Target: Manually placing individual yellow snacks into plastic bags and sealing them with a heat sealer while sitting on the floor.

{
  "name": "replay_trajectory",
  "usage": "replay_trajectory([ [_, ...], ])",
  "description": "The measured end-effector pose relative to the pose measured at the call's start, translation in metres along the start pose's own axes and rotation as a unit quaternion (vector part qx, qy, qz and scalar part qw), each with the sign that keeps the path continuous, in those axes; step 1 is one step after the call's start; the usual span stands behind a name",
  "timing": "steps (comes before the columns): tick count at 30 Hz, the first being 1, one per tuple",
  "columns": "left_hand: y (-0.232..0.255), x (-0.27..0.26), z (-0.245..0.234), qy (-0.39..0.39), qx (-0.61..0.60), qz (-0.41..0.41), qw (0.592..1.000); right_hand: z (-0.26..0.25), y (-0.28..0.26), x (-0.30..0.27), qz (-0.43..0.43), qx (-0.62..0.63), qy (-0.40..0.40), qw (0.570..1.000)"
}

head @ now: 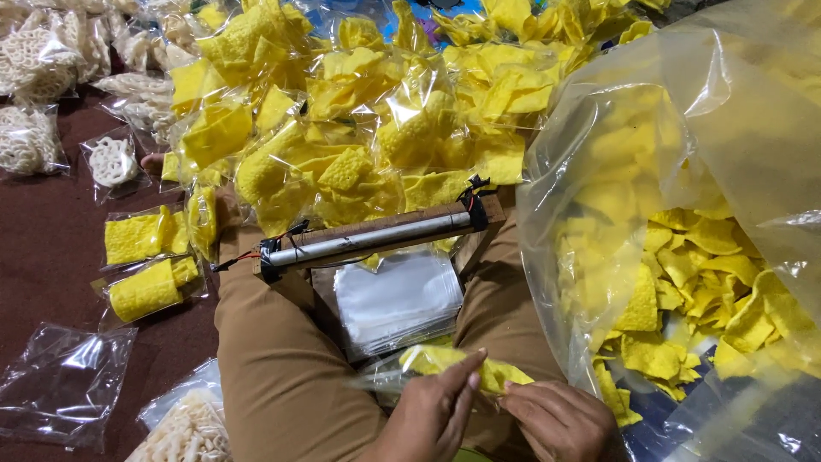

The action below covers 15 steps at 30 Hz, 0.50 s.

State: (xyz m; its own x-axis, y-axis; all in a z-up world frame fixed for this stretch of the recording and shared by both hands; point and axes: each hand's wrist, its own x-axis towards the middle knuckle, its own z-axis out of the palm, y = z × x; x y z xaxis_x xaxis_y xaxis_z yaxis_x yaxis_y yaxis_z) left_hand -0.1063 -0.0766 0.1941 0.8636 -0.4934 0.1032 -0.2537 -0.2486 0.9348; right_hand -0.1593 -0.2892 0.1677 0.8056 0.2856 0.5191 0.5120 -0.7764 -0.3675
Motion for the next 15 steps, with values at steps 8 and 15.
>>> replay_trajectory([
  [8,0.005,0.035,-0.056,-0.214,0.180,-0.059,0.958,-0.018,0.011,-0.004,-0.038,-0.017,-0.037,0.998],
  [15,0.007,0.026,-0.031,-0.260,0.040,0.048,0.964,-0.018,0.004,0.006,-0.021,0.018,0.006,1.000],
])
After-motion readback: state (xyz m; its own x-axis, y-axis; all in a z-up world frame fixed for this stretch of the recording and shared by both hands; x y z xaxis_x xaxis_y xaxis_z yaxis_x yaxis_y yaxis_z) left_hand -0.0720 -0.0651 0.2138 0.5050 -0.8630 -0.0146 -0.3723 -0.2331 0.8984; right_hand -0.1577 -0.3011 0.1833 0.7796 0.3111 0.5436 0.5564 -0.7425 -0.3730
